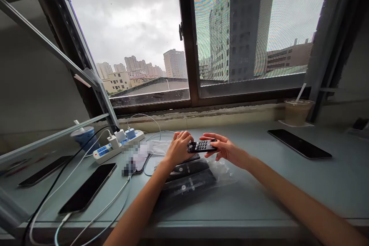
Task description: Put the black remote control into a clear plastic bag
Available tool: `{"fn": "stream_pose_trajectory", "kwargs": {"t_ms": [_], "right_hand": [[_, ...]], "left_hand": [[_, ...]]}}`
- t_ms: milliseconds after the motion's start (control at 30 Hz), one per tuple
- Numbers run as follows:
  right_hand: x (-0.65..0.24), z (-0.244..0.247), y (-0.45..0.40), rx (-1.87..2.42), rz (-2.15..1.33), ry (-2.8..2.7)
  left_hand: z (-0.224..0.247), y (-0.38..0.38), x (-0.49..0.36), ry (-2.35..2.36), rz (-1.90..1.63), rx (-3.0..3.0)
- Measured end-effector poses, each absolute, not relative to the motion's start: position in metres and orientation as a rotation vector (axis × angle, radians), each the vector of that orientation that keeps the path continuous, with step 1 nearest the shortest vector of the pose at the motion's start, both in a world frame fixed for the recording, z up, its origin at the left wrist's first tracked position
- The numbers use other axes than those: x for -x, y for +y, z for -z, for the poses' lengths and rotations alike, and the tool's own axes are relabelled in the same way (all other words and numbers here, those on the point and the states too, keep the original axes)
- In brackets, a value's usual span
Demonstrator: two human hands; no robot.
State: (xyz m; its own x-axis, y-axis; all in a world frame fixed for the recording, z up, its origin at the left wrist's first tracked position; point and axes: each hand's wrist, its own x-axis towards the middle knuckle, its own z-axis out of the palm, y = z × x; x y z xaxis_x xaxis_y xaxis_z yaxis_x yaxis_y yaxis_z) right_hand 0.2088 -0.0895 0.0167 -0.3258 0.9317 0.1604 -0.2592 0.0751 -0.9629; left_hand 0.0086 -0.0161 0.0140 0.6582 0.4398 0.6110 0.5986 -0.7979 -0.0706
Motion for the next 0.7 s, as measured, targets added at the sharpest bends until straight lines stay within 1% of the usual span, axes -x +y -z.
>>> {"fn": "stream_pose_trajectory", "kwargs": {"t_ms": [400,700], "right_hand": [[-0.197,-0.012,-0.094,0.805,-1.545,-1.434],[-0.2,-0.012,-0.089,0.919,-1.399,-1.17]], "left_hand": [[-0.015,-0.02,-0.012,-0.745,0.884,2.617],[-0.017,-0.021,-0.011,-0.931,0.969,2.505]]}}
